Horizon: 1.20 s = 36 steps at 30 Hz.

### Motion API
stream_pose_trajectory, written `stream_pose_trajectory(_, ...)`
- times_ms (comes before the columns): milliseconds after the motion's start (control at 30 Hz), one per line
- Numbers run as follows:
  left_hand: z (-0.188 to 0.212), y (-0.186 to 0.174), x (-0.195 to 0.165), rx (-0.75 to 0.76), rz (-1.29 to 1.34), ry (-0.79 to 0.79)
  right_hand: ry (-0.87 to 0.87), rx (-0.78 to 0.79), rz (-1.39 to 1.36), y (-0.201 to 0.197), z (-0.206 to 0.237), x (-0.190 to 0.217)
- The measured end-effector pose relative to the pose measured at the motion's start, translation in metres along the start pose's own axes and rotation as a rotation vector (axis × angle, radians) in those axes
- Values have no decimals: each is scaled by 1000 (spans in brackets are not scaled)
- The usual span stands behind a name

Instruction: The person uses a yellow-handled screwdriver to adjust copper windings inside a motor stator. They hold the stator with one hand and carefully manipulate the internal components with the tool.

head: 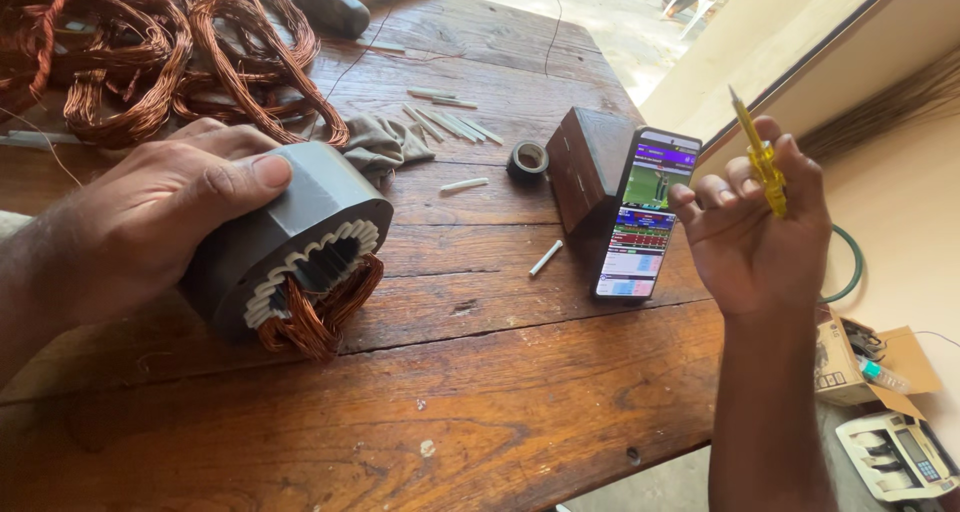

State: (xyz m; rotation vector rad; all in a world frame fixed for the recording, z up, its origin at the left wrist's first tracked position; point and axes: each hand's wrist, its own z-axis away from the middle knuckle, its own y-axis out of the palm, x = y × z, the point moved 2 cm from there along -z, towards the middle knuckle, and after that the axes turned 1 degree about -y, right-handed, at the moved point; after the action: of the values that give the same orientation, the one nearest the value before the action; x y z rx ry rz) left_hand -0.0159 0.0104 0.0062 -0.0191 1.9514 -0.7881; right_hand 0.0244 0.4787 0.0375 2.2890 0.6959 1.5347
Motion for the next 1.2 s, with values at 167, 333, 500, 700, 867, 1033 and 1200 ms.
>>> stream_pose_trajectory(167,0,2,3,-4,-49,-64,92,-63,100,15,8,14)
stream_pose_trajectory(333,0,3,5,14,-3,-119,233,-47,205,46,29,1)
stream_pose_trajectory(500,-1,2,1,23,43,-32,251,-32,818,93,26,-35)
stream_pose_trajectory(700,-1,1,-3,24,25,-46,24,399,1032,159,13,-97)
stream_pose_trajectory(867,1,1,8,10,62,-69,64,410,980,173,6,-125)
stream_pose_trajectory(1033,3,7,15,-4,189,-154,231,358,778,159,5,-132)
stream_pose_trajectory(1200,1,0,16,40,76,-19,165,324,716,159,10,-135)
